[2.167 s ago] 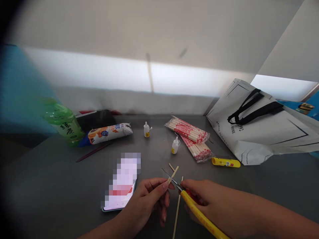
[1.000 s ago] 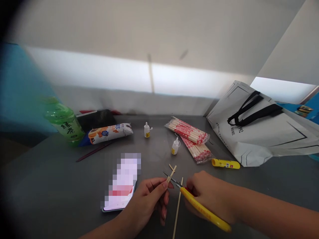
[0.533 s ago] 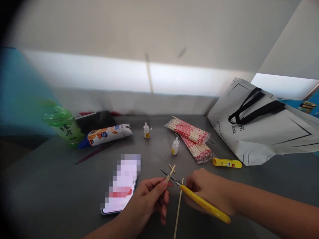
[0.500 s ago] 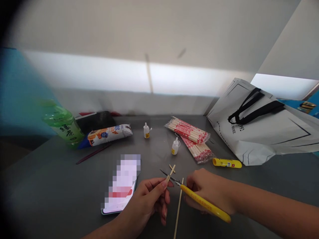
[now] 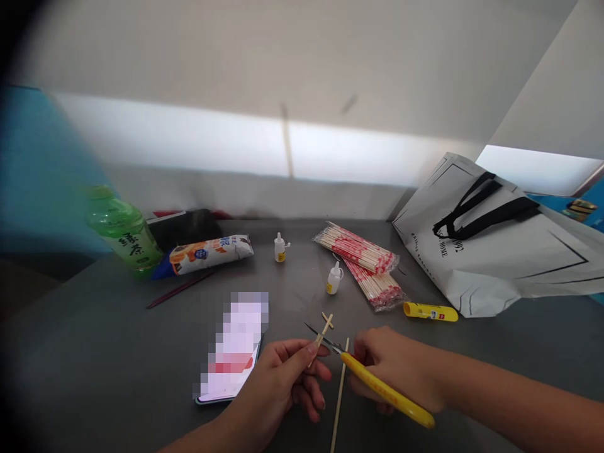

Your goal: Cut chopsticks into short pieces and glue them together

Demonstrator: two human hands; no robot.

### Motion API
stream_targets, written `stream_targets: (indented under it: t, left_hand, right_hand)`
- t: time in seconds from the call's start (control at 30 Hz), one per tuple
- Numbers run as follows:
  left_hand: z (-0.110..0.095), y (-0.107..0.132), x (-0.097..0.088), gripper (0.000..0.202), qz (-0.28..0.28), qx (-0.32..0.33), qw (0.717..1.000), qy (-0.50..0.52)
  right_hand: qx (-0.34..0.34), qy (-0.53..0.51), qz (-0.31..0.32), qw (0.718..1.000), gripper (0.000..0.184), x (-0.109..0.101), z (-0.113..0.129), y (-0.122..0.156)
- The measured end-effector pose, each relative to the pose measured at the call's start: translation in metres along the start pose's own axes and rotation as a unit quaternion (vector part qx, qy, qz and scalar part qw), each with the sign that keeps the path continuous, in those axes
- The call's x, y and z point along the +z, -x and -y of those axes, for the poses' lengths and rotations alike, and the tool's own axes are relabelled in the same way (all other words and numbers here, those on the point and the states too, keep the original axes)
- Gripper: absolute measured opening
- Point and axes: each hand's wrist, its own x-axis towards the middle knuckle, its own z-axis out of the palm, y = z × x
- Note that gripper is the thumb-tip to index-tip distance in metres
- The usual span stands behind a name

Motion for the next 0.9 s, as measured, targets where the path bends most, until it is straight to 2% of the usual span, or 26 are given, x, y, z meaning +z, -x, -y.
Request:
stream_targets:
  t: [0.1, 0.3, 0.47, 0.6, 0.73, 0.9]
  left_hand:
    - [0.0, 0.0, 0.0, 0.041, 0.001, 0.004, 1.0, 0.0]
    - [-0.001, -0.001, 0.0, 0.039, 0.005, -0.001, 1.0, -0.004]
    - [-0.001, 0.001, 0.003, 0.042, 0.018, -0.006, 1.0, -0.013]
    - [-0.001, -0.002, 0.001, 0.043, 0.007, -0.012, 1.0, -0.004]
    - [-0.001, -0.004, -0.002, 0.043, 0.003, -0.014, 1.0, 0.006]
    - [0.001, -0.002, -0.001, 0.036, -0.006, -0.011, 1.0, 0.015]
  right_hand:
    - [0.002, 0.018, -0.009, 1.0, 0.007, -0.002, 0.006, 0.0]
    - [-0.017, 0.072, -0.035, 0.997, 0.021, 0.0, 0.017, 0.004]
    - [-0.035, 0.106, -0.085, 0.99, 0.011, 0.011, 0.0, -0.008]
    - [-0.052, 0.138, -0.099, 0.984, 0.006, 0.001, -0.011, -0.006]
    - [-0.051, 0.183, -0.12, 0.974, 0.015, -0.014, -0.022, 0.002]
    - [-0.046, 0.199, -0.138, 0.969, 0.017, -0.01, -0.034, 0.004]
